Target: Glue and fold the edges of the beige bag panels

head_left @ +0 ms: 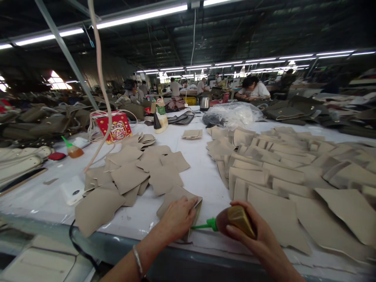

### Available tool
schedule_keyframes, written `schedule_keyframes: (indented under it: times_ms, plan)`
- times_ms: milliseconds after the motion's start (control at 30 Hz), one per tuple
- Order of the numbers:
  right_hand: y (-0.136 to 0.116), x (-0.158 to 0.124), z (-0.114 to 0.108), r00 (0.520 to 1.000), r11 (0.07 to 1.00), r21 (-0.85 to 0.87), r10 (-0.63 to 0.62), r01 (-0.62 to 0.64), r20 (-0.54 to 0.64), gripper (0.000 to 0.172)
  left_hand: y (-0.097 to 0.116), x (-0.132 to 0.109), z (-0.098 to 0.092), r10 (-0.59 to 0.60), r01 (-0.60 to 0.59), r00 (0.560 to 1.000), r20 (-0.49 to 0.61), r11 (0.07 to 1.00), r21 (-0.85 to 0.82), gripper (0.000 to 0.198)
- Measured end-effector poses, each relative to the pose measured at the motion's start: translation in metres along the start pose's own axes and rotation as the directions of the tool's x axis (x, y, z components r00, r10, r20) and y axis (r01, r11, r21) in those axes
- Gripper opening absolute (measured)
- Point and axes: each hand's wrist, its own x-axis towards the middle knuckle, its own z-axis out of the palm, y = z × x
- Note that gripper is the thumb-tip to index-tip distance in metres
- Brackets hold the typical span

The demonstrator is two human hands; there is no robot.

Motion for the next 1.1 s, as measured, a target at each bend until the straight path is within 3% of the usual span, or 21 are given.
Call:
schedule_keyframes:
  times_ms: [100,267,433,567,767,967,1100]
  plan:
    - [0.001,-0.001,0.0,0.996,0.999,-0.024,0.022,-0.025,-0.091,0.049,0.0,-0.001,-0.001,-0.002,0.002,1.0,0.008,1.0,0.008,0.045]
    - [0.003,-0.007,0.002,0.998,0.999,0.032,0.017,-0.019,0.054,0.052,0.001,-0.002,-0.001,-0.015,0.015,1.0,0.02,1.0,0.001,0.045]
    - [0.001,-0.013,0.005,0.996,0.998,0.029,0.065,-0.063,-0.066,0.051,-0.001,-0.002,0.0,-0.015,0.015,1.0,0.0,1.0,-0.001,0.045]
    - [0.002,-0.016,0.008,0.998,0.991,0.113,0.062,-0.064,0.025,0.052,-0.001,-0.003,0.0,0.006,-0.006,1.0,-0.002,1.0,-0.001,0.045]
    - [0.006,-0.013,0.004,0.993,0.999,-0.035,0.026,-0.03,-0.118,0.048,0.001,-0.004,-0.001,-0.017,0.017,1.0,0.006,1.0,0.022,0.045]
    - [0.009,-0.017,0.003,1.0,0.999,0.046,0.009,-0.008,-0.016,0.048,0.002,-0.004,-0.001,-0.024,0.024,1.0,0.01,0.999,0.034,0.047]
    - [0.012,-0.014,-0.002,0.997,0.999,-0.051,-0.017,0.013,-0.081,0.047,0.002,-0.004,0.0,-0.017,0.017,1.0,0.004,0.999,0.042,0.046]
